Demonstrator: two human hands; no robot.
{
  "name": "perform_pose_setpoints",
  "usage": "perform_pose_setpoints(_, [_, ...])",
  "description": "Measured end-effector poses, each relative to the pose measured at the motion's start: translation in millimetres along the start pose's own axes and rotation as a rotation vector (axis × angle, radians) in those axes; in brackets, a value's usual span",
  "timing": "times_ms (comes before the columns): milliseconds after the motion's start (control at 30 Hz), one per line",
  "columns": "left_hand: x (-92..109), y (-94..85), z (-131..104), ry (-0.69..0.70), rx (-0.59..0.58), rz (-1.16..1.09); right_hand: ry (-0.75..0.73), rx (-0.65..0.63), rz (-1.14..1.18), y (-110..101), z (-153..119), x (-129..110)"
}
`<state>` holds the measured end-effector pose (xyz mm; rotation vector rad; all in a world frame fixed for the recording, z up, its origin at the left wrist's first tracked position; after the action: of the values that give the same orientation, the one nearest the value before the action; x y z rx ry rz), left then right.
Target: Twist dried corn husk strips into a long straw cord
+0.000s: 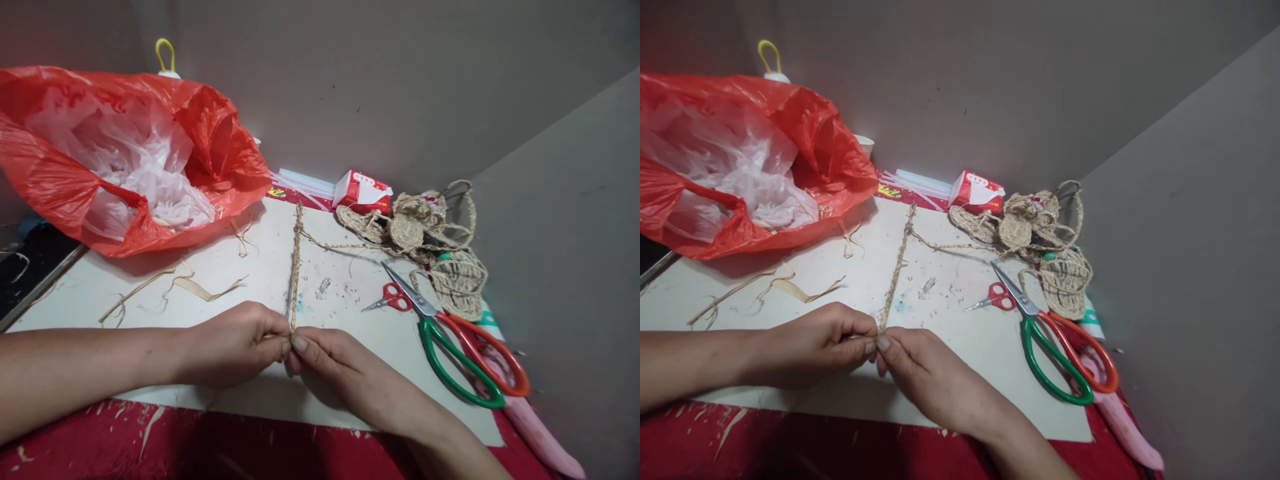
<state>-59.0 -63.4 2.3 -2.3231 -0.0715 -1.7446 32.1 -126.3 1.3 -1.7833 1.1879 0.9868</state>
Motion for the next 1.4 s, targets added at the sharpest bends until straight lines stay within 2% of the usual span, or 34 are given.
perform_pose_setpoints(133, [6,-4.8,-1,0.023,0.081,0.262,0.027,-0.04,0.105,3,4,9])
perform_pose_setpoints(233, [7,-5.6,-2,0.042,0.105,0.323,0.059,-0.033,0.245,8,9,19])
perform_pose_setpoints(433, [15,-11.9,-4,0.029,-0.005,0.392,0.122,0.096,0.279,10,9,28])
perform_pose_setpoints(600, [20,-15.3,-9,-0.019,0.058,0.495,0.138,0.198,0.263,7,7,27])
perform_pose_setpoints(767, [12,4.0,-18,-0.003,0.154,0.732,0.106,0.244,0.426,17,7,28])
perform_pose_setpoints(867, [8,24.1,-20,0.057,0.089,0.935,0.104,0.269,0.547,25,8,29])
perform_pose_setpoints(967, [8,43.6,-23,0.186,0.033,1.181,0.072,0.254,0.629,33,9,28])
perform_pose_setpoints(1033, [9,53.1,-28,0.274,-0.02,1.297,0.092,0.289,0.633,34,9,32])
perform_pose_setpoints(1133, [11,58.9,-40,0.364,-0.181,1.268,0.115,0.33,0.68,28,9,36])
perform_pose_setpoints(1200, [19,58.6,-51,0.404,-0.301,1.09,0.092,0.304,0.752,21,11,34])
perform_pose_setpoints(1267, [34,56.7,-62,0.42,-0.374,0.96,0.053,0.293,0.821,9,12,28])
perform_pose_setpoints(1333, [50,49.2,-65,0.363,-0.332,1.005,0.008,0.311,0.881,-3,12,22])
perform_pose_setpoints(1400, [66,30.6,-64,0.262,-0.165,1.094,-0.038,0.317,0.932,-12,10,18])
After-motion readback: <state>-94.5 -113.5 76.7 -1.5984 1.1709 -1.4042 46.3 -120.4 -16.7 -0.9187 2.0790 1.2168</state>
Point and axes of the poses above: each hand's wrist, its own z-axis towards the middle knuckle, its own y-axis out of the palm, x = y × z, the point moved 6 cm from there along z, towards the middle knuckle, and after that the axes turned 1 degree about -z, right-handed, at the moved point
